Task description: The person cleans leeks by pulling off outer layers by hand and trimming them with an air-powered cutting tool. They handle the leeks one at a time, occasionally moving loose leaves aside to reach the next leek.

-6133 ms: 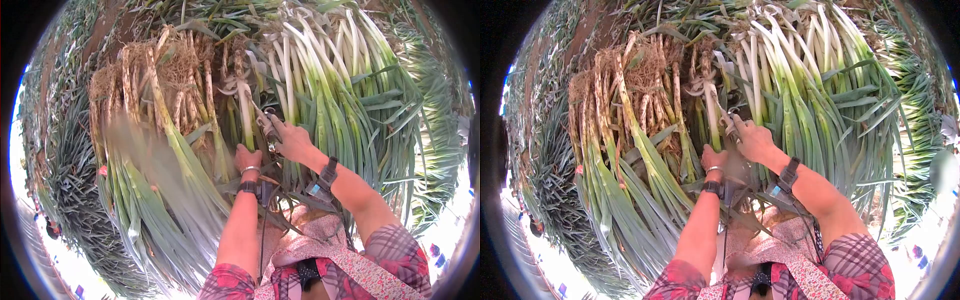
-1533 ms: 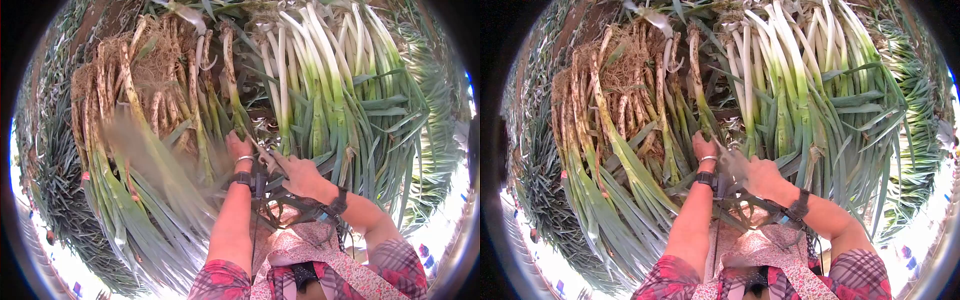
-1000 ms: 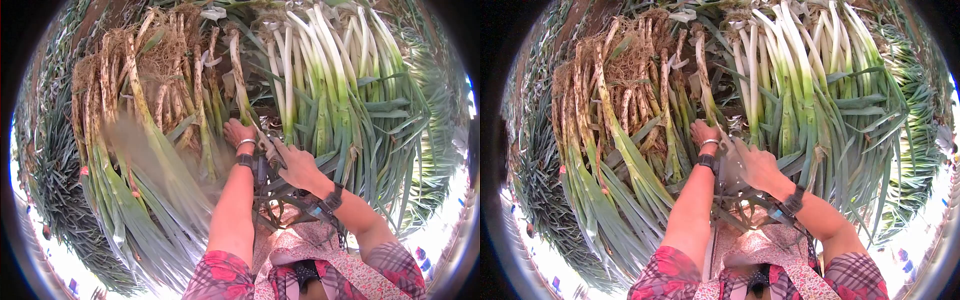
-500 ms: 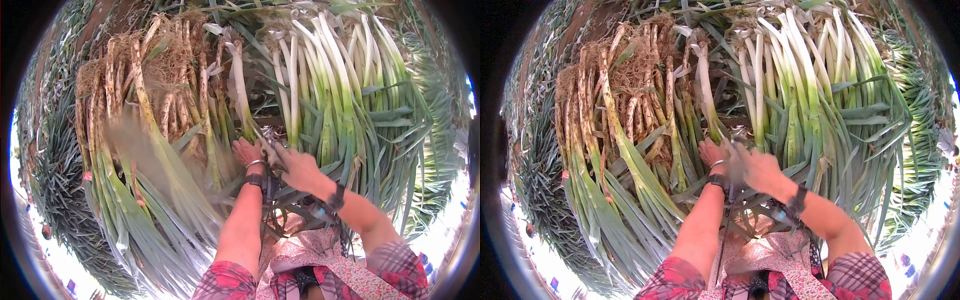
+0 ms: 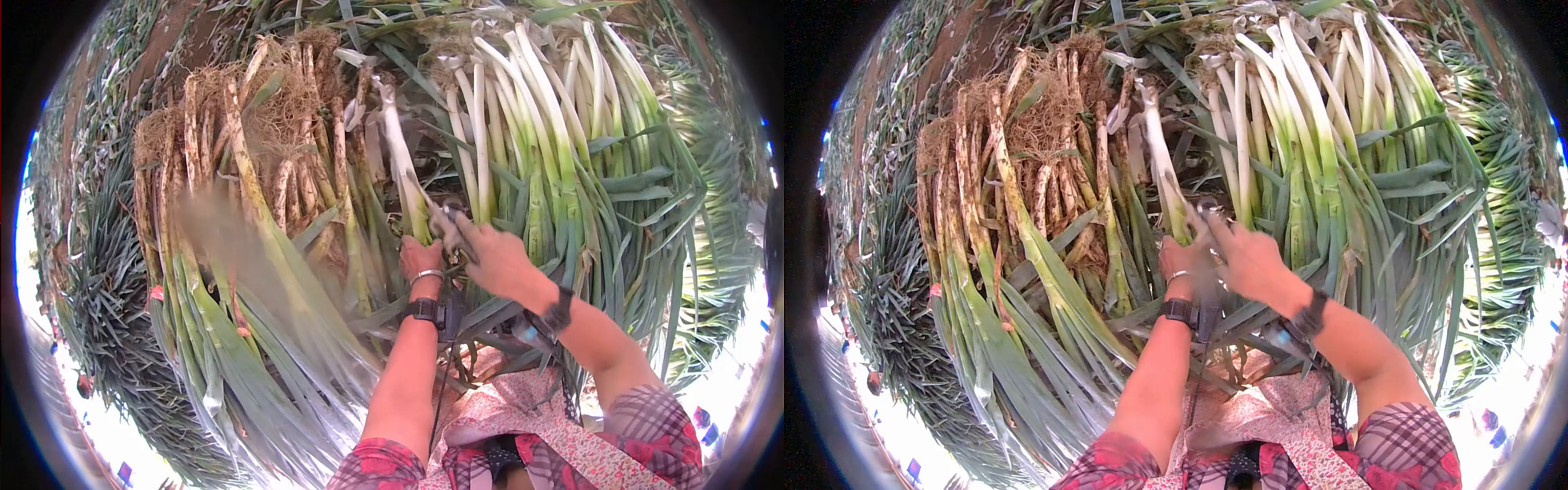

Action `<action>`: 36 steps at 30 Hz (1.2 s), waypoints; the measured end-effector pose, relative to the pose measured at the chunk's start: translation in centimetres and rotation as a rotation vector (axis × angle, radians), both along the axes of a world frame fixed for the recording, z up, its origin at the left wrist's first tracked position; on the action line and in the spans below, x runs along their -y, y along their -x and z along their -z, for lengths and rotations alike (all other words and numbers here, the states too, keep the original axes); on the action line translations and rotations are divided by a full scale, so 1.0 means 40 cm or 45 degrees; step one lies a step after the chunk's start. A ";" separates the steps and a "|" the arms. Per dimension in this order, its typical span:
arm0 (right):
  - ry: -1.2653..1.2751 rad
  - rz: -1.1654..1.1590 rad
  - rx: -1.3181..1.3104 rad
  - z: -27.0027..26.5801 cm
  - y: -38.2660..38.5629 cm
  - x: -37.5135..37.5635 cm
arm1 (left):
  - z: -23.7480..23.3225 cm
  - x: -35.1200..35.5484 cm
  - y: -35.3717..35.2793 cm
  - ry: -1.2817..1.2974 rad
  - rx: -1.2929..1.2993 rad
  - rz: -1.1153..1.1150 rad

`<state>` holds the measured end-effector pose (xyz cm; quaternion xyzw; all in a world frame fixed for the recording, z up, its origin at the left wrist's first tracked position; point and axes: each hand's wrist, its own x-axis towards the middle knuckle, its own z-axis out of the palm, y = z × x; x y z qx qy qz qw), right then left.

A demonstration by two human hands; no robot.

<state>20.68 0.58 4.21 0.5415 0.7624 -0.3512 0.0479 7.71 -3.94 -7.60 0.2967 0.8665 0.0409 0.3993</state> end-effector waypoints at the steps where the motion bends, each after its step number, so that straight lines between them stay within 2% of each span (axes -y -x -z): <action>1: 0.105 -0.024 0.040 -0.045 -0.001 0.031 | -0.008 0.008 0.006 0.005 0.002 0.004; 3: 0.217 -0.052 0.079 -0.074 0.004 0.050 | -0.017 0.023 0.015 0.042 -0.006 0.194; 6: 0.236 0.001 0.068 -0.060 0.027 0.052 | -0.035 0.035 0.001 0.023 -0.025 0.287; 8: 0.055 0.011 0.064 -0.006 0.042 0.017 | -0.064 0.039 -0.009 0.031 -0.019 0.293; 11: 0.033 0.070 0.162 0.024 0.059 -0.040 | -0.107 0.034 -0.018 0.060 -0.032 0.318; 15: 0.066 0.098 0.162 -0.006 0.057 -0.044 | -0.111 0.036 -0.020 0.098 0.016 0.325; 18: 0.130 0.083 0.202 -0.069 0.037 0.028 | -0.094 0.037 -0.002 0.076 0.006 0.358; 22: 0.190 0.109 0.123 -0.065 0.030 0.056 | -0.102 0.038 0.009 0.091 -0.012 0.427; 25: 0.086 0.157 0.114 -0.017 0.041 -0.005 | -0.111 0.038 0.011 0.108 -0.041 0.434; 30: -0.015 0.053 0.149 0.061 0.041 -0.118 | -0.140 0.033 0.009 0.171 -0.070 0.429; 35: -0.014 0.004 0.137 0.083 0.053 -0.198 | -0.157 0.030 0.047 0.182 0.096 0.356; 36: -0.033 -0.019 0.131 0.087 0.058 -0.207 | -0.129 0.049 0.066 0.187 0.084 0.362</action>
